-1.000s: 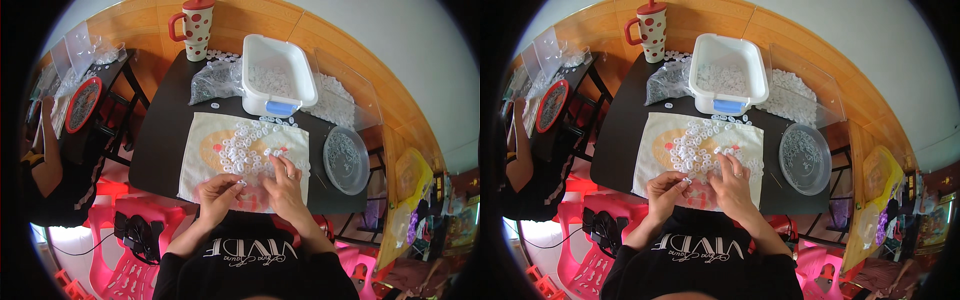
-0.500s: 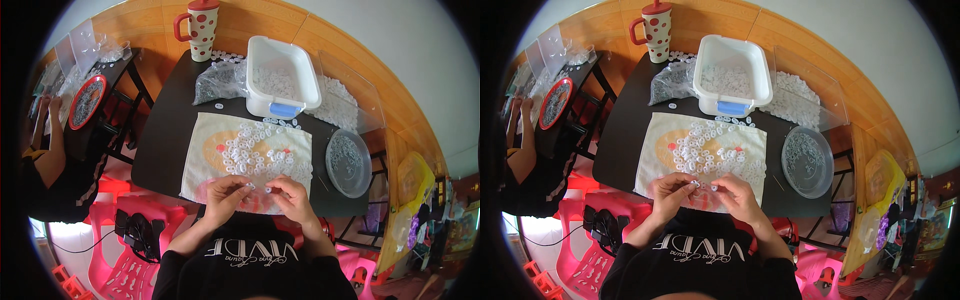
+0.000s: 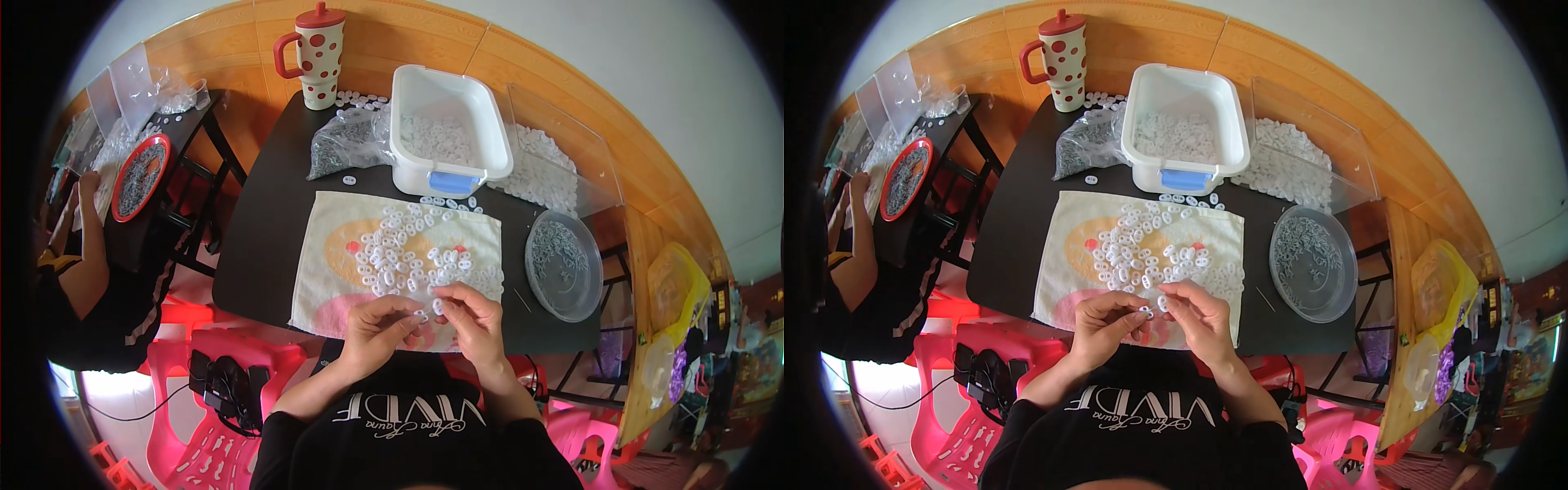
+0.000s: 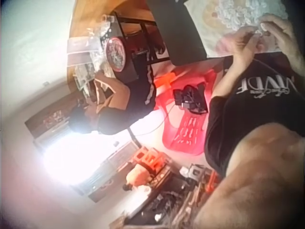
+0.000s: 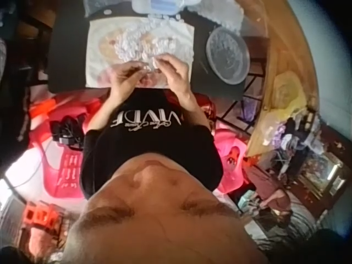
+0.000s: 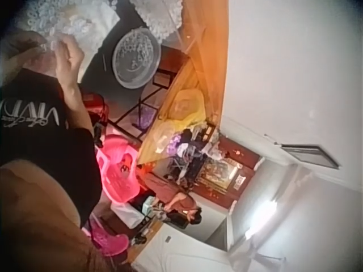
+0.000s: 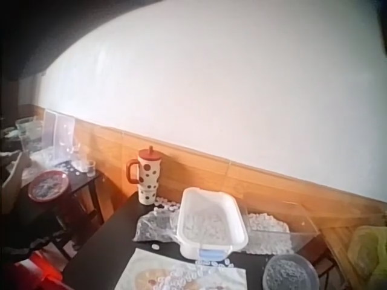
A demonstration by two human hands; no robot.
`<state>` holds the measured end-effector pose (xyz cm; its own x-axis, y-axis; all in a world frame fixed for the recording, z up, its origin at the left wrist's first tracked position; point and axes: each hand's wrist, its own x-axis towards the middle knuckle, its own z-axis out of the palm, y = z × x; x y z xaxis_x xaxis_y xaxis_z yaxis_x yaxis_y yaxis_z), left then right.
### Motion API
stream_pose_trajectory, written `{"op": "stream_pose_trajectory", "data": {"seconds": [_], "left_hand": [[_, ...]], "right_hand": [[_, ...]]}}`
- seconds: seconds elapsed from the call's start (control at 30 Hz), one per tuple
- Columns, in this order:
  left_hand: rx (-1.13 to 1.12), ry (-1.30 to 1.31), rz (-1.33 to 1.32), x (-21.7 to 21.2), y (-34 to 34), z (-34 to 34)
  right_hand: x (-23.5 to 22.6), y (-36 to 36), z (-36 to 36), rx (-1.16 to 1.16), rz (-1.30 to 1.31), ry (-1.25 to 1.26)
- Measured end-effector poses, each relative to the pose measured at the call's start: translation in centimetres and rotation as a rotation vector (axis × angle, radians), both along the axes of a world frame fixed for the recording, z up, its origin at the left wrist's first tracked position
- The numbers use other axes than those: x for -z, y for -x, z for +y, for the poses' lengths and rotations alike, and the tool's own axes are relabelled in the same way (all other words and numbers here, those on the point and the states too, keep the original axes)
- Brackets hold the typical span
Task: Sorting small white plastic ring-shaped components on a workspace.
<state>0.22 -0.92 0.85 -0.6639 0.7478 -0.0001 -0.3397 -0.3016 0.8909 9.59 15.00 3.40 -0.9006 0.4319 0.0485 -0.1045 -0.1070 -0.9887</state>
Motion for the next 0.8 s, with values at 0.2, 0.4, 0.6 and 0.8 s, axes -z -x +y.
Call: {"op": "stream_pose_trajectory", "data": {"seconds": [0.2, 0.4, 0.6, 0.8], "left_hand": [[-0.003, -0.001, -0.015, -0.12, -0.38, 0.11], [0.013, 0.002, -0.029, -0.24, -0.39, 0.01], [0.01, 0.009, -0.032, -0.28, -0.43, -0.03], [0.004, -0.003, -0.027, -0.13, -0.46, 0.09]], "right_hand": [[0.06, -0.38, 0.33, -0.049, 0.076, -0.113], [0.01, -0.37, 0.64, -0.083, 0.064, -0.174], [-0.31, -0.21, 0.69, -0.102, 0.076, -0.197], [-0.4, -0.1, 0.65, -0.092, 0.086, -0.21]]}}
